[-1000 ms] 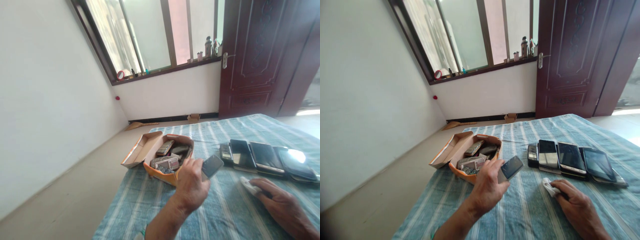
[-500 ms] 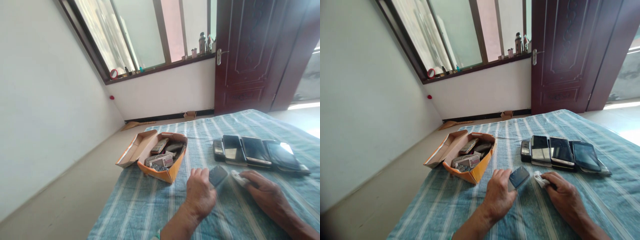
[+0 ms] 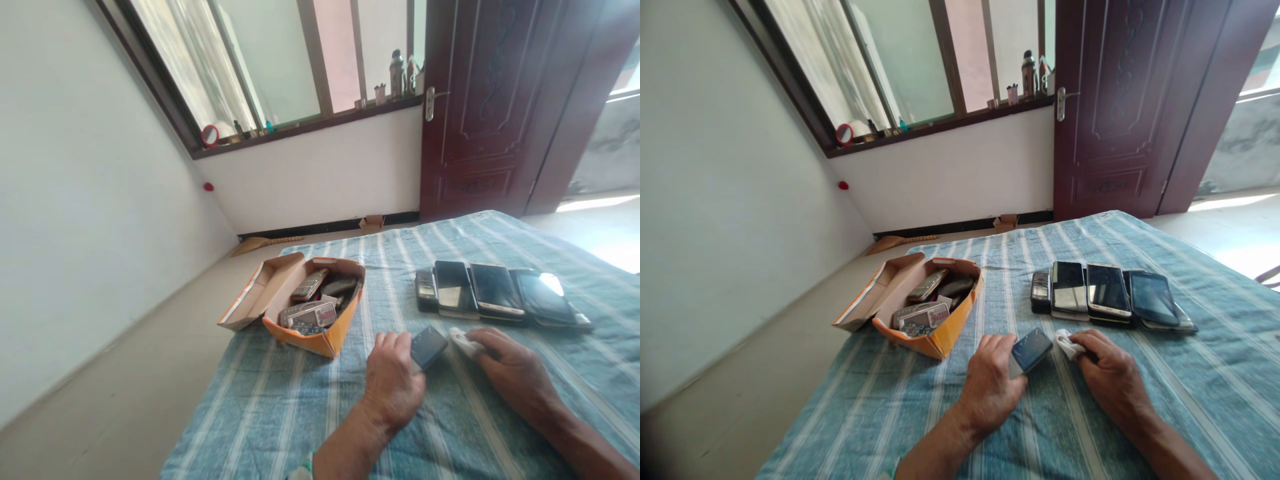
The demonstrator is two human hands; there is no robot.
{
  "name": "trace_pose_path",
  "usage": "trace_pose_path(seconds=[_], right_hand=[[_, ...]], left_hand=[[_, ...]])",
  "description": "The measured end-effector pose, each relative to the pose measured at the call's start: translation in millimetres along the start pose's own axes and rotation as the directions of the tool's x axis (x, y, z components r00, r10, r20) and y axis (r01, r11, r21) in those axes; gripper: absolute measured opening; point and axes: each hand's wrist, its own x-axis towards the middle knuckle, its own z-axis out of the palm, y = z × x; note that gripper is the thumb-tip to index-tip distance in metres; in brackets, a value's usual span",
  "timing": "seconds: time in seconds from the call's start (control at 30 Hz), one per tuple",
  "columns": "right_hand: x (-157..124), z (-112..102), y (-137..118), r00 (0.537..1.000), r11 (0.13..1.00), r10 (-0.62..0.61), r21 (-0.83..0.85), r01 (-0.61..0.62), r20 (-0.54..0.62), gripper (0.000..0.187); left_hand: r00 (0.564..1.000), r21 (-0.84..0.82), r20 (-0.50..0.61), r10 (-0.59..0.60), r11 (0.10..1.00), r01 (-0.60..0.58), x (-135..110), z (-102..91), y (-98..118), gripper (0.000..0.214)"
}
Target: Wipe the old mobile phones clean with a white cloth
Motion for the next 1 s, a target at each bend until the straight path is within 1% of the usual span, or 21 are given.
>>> trace_pose_path(seconds=[0.27,0.6,1.0], right_hand=[[0.9,-1.2,-3.2,1.000,1.000,0.015,0.023,-0.015,0.006,0.023],[-0.7,-0.6,0.3,1.000,1.000,-0.003,0.018,0.002,0.013,0.023],[0.3,-0.4,-0.9,1.000,1.000,-0.003,0.031,0.004,-0.012,0.022]], left_hand=[[0.999,0.009,-0.019,0.027,1.000,-0.027,-1.2,4.8,-1.0,0.032],[0.999,0.009,-0.007,0.037,0.999,-0.037,-2.1,6.0,-0.3,0.028],[0.998,0.014,-0.004,0.058,0.998,-0.058,-2.1,7.6,0.8,0.028]])
